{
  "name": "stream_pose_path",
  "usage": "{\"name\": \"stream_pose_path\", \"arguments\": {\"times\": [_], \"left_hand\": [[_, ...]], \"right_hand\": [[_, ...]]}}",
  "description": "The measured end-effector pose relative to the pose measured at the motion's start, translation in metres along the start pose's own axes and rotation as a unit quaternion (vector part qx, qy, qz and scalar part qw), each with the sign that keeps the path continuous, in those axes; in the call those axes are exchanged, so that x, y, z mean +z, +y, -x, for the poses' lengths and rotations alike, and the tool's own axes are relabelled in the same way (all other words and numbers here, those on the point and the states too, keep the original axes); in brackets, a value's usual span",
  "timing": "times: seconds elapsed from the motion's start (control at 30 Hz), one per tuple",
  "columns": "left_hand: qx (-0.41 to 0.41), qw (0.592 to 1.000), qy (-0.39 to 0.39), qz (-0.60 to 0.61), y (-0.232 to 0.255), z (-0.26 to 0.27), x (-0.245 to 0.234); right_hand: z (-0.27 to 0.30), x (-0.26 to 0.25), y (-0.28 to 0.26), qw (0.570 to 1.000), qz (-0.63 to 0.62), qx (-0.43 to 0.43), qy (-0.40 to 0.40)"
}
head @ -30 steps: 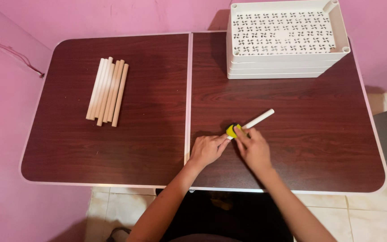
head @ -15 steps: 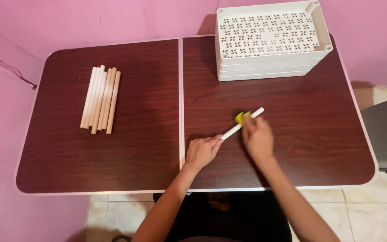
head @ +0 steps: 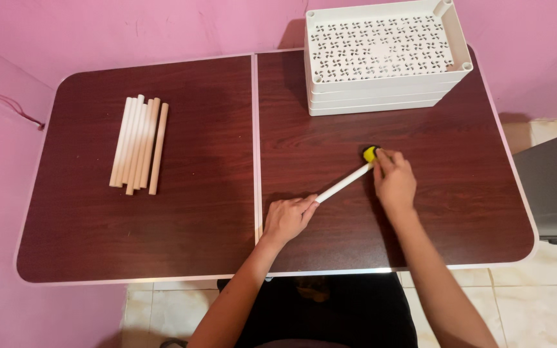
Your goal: The person sands several light-colored wooden rods one by one using a yellow sanding block on a dark brown table. The person holds each rod with the left hand and rubs the sanding block along its length with the right hand, then places the rod back with the others.
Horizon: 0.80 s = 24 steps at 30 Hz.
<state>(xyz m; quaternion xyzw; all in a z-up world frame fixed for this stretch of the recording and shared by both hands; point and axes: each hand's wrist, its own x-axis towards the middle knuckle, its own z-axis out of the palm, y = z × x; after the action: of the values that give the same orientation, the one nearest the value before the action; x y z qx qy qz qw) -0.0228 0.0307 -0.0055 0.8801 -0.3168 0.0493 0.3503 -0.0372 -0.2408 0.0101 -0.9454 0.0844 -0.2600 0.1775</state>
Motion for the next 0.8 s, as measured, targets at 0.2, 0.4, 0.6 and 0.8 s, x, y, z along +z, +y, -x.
{"name": "stream_pose_path", "arguments": {"times": [0.2,0.4,0.6,0.8], "left_hand": [[0.034,0.999,0.022,-0.017,-0.002,0.003,0.001],[0.035,0.999,0.005,-0.001,-0.003,0.002,-0.002],[0.011,1.0,-0.005,0.005,-0.001,0.001,-0.002],[-0.025,0.999,-0.027,-0.022,-0.001,0.002,-0.001]], "right_hand": [[0.059,0.009,-0.064,0.998,-0.059,-0.037,-0.011],[0.052,0.0,-0.063,0.992,-0.093,-0.064,-0.054],[0.017,-0.005,-0.015,0.999,-0.029,0.043,-0.001],[0.054,0.005,-0.069,0.998,-0.063,0.017,0.006]]}}
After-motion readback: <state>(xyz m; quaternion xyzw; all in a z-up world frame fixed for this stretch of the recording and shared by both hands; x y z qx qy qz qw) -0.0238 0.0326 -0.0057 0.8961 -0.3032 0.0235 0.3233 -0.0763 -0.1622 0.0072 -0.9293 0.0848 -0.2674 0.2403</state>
